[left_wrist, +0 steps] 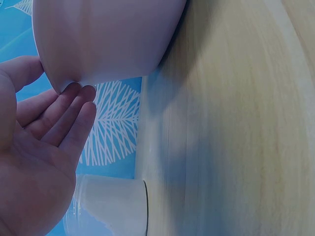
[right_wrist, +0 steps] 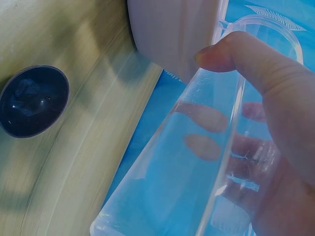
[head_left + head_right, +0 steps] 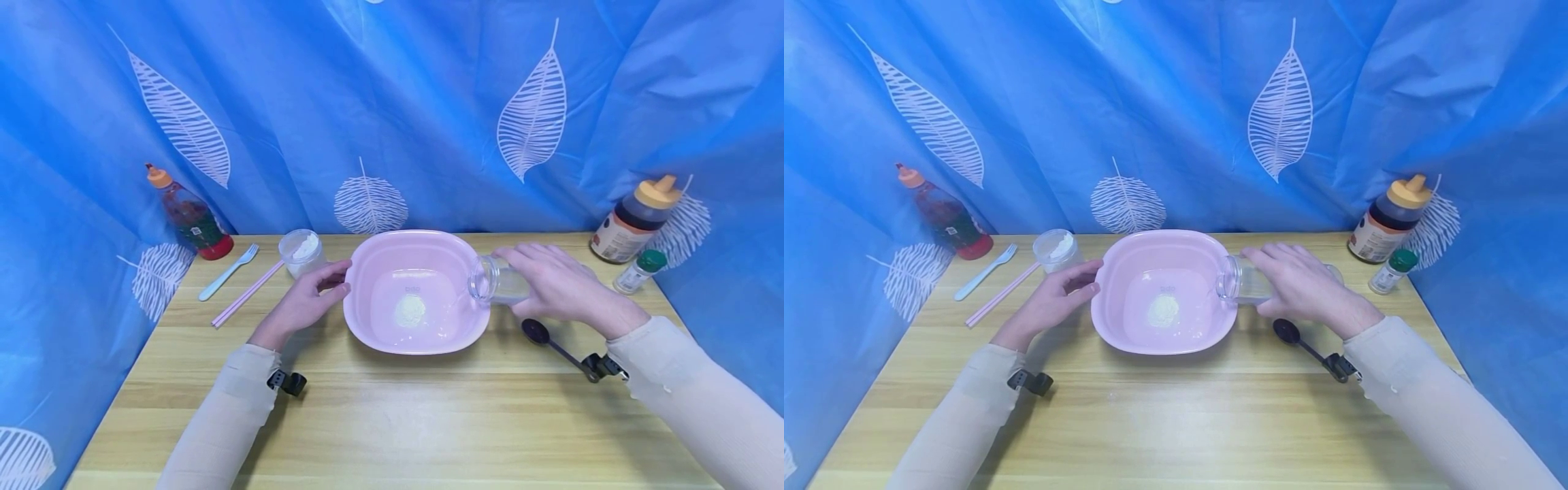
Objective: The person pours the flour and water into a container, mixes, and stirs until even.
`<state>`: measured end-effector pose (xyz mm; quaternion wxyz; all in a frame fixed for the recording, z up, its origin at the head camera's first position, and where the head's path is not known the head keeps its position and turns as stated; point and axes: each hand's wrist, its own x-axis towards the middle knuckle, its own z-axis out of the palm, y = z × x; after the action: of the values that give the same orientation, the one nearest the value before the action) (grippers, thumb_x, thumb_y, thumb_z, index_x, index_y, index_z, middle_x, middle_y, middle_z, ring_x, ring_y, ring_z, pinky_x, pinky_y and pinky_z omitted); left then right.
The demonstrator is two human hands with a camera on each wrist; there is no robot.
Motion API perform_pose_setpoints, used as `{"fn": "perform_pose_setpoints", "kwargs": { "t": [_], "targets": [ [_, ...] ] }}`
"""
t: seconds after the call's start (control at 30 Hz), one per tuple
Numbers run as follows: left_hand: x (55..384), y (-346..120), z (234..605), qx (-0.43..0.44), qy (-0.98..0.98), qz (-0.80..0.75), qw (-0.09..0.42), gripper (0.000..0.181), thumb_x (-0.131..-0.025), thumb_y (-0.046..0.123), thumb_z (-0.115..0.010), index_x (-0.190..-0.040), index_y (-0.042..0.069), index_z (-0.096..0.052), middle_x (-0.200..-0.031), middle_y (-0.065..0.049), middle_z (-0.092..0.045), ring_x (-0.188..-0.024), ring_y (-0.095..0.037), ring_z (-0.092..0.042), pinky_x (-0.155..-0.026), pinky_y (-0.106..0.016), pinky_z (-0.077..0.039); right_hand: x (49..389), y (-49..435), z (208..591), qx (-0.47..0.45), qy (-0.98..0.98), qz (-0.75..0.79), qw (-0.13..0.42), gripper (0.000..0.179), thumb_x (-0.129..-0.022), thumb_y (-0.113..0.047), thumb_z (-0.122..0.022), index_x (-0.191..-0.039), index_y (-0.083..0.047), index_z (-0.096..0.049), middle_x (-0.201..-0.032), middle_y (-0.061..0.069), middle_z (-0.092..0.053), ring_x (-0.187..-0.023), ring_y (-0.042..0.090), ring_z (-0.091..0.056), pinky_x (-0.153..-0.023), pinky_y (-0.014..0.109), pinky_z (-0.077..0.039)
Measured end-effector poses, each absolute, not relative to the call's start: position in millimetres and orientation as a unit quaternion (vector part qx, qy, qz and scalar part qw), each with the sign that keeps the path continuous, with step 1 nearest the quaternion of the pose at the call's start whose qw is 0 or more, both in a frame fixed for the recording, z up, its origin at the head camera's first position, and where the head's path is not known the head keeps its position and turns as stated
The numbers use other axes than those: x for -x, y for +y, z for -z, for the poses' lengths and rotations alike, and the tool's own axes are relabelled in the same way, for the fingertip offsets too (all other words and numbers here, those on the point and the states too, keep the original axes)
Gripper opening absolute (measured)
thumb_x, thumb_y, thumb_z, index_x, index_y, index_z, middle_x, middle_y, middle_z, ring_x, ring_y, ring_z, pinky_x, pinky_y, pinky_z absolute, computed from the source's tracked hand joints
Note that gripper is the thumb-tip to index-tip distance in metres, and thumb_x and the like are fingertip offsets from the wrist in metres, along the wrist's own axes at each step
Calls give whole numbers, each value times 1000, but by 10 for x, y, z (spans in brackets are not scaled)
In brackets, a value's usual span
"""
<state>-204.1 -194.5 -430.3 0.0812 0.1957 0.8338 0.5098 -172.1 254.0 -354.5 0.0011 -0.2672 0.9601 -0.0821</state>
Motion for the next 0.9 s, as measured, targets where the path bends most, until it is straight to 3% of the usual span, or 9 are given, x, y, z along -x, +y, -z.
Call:
{"fn": "perform_pose_setpoints", "kwargs": {
  "t": [0.9],
  "targets": [
    [2049, -1945, 4308, -195, 834, -509, 82, 54, -108, 17, -65, -158, 1, -52, -145, -21, -66, -135, -39, -63, -124, -57, -46, 1729, 2545, 3542, 268, 961, 74, -3, 86, -74, -26, -89, -152, -10, -56, -145, 16, -66, -136, 42, -60, -114, 70, -46]
  ]
}}
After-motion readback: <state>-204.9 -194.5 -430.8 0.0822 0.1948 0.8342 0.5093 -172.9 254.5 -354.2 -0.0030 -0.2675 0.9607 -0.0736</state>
